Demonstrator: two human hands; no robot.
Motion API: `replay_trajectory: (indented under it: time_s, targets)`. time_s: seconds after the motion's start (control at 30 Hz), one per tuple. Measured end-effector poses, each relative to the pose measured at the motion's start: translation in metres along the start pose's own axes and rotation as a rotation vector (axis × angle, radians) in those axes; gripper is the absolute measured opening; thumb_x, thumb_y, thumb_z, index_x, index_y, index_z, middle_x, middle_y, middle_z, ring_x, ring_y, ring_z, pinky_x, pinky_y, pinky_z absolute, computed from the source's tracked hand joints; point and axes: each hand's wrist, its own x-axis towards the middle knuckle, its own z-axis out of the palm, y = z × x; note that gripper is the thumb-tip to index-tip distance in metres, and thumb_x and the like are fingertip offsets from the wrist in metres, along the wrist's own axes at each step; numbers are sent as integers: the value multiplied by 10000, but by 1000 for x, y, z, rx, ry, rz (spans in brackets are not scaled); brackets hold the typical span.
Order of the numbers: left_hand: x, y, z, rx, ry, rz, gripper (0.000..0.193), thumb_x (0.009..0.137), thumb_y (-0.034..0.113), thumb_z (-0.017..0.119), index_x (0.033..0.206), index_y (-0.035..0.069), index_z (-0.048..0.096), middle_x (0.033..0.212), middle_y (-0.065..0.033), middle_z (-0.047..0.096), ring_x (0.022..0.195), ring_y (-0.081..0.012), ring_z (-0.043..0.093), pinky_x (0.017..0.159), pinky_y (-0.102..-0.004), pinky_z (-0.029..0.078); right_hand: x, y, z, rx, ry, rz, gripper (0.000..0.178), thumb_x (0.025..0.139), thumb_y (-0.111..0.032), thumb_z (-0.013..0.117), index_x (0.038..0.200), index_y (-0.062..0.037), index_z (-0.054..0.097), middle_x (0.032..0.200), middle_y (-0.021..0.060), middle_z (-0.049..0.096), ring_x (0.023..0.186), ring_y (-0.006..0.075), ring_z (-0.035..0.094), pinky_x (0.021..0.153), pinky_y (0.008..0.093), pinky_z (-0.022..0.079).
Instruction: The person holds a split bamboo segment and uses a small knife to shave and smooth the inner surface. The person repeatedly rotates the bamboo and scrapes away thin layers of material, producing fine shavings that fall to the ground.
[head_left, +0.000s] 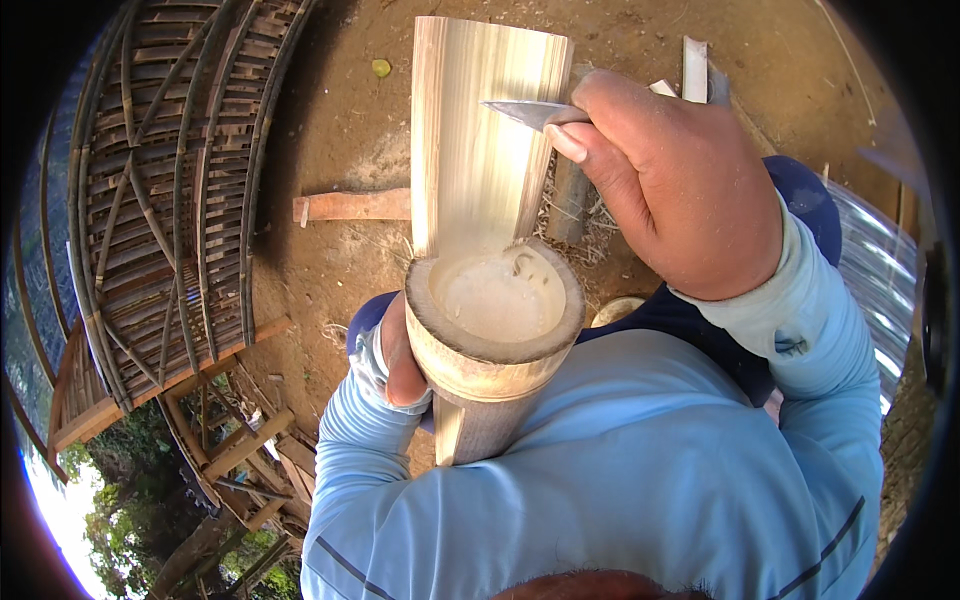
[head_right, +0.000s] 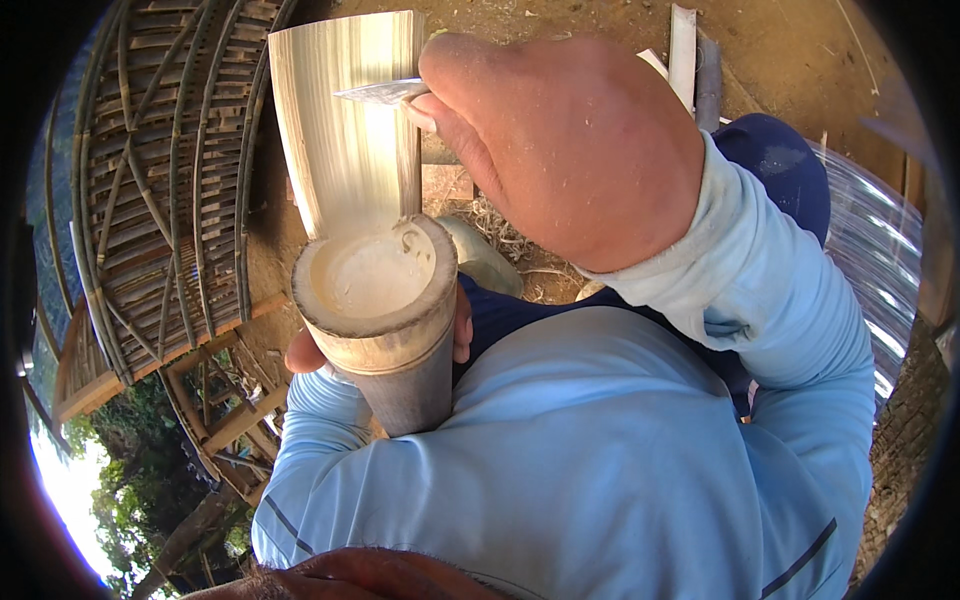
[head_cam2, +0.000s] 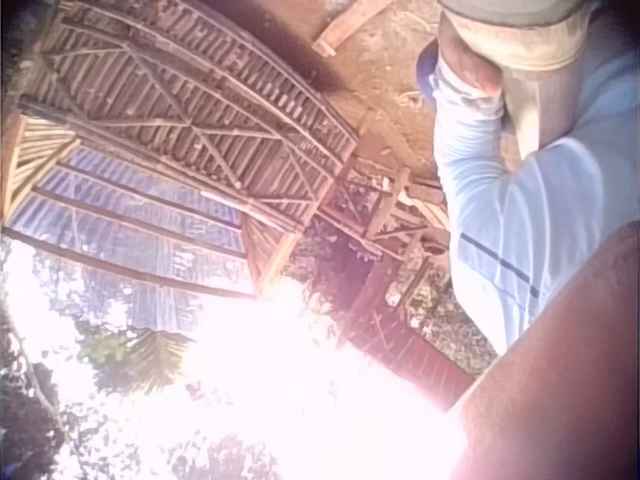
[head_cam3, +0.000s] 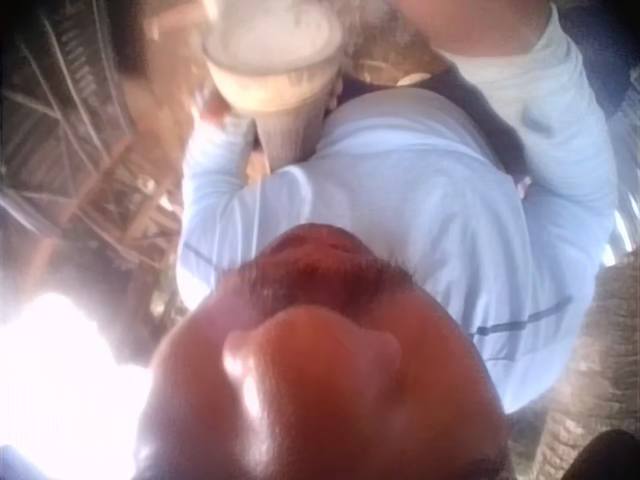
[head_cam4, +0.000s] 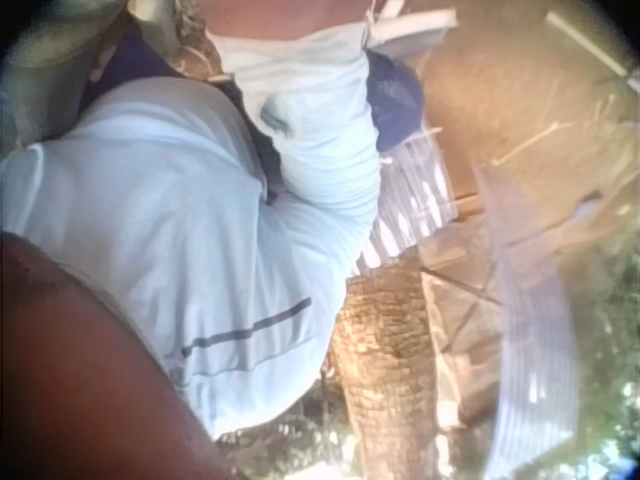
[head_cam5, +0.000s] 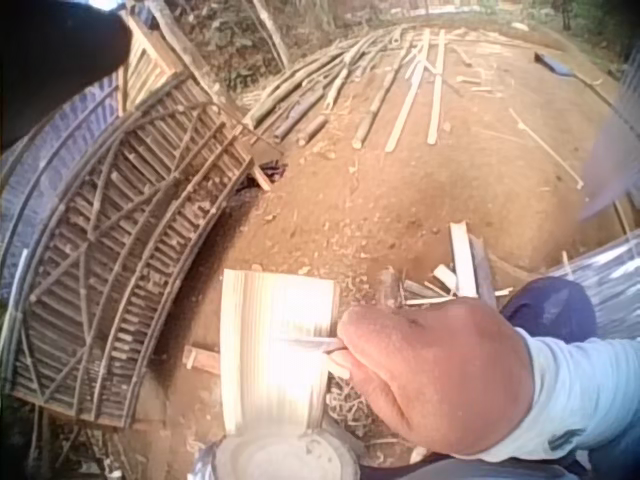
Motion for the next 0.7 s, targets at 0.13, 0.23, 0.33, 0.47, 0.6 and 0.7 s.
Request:
replay_trajectory:
  time_s: [0.13, 0.23, 0.33, 0.47, 0.6, 0.7]
  targets:
    - [-2, -1, 0, -15, -7, -21, 1405, 503, 706, 868, 1449, -105, 220, 1180, -372, 547, 983, -389, 665, 799, -458, 595, -3, -1, 0, 12, -55, 8, 164, 966, -142, 582, 877, -25, 507, 689, 200, 512, 650, 426, 554, 558, 469, 403]
    - [-6, -6, -4, -23, 7, -26, 1440, 456, 734, 862, 1452, -93, 232, 1184, -356, 551, 983, -387, 664, 793, -459, 594, -6, -1, 1, 70, -87, 11, 159, 955, -129, 589, 870, -25, 504, 685, 207, 511, 653, 436, 552, 560, 473, 402]
    - [-7, -2, 3, -20, 73, -78, 1460, 419, 745, 865, 1455, -75, 245, 1186, -346, 554, 1000, -393, 655, 782, -469, 587, -8, -2, 0, 84, -122, 28, 162, 950, -123, 592, 864, -22, 501, 683, 211, 510, 658, 442, 551, 562, 476, 403]
    - [-6, -4, -2, -36, 18, -76, 1459, 402, 735, 877, 1459, -57, 255, 1187, -343, 554, 1036, -404, 637, 787, -489, 573, -10, -6, -3, 82, -167, 44, 169, 946, -127, 598, 858, -22, 498, 680, 210, 518, 663, 440, 560, 561, 474, 412]
    - [-5, -2, 1, -30, 44, -91, 1459, 401, 726, 884, 1463, -50, 253, 1191, -346, 550, 1058, -411, 626, 809, -504, 564, -13, -4, -2, 111, -170, 27, 172, 945, -128, 602, 856, -24, 498, 678, 203, 535, 656, 429, 575, 553, 469, 426]
    - [-3, -1, 4, -35, 46, -75, 1445, 425, 719, 883, 1469, -48, 243, 1196, -352, 545, 1055, -413, 628, 815, -509, 565, -14, -5, -3, 85, -180, 42, 179, 910, -112, 636, 844, -28, 493, 666, 193, 551, 627, 420, 581, 531, 469, 431]
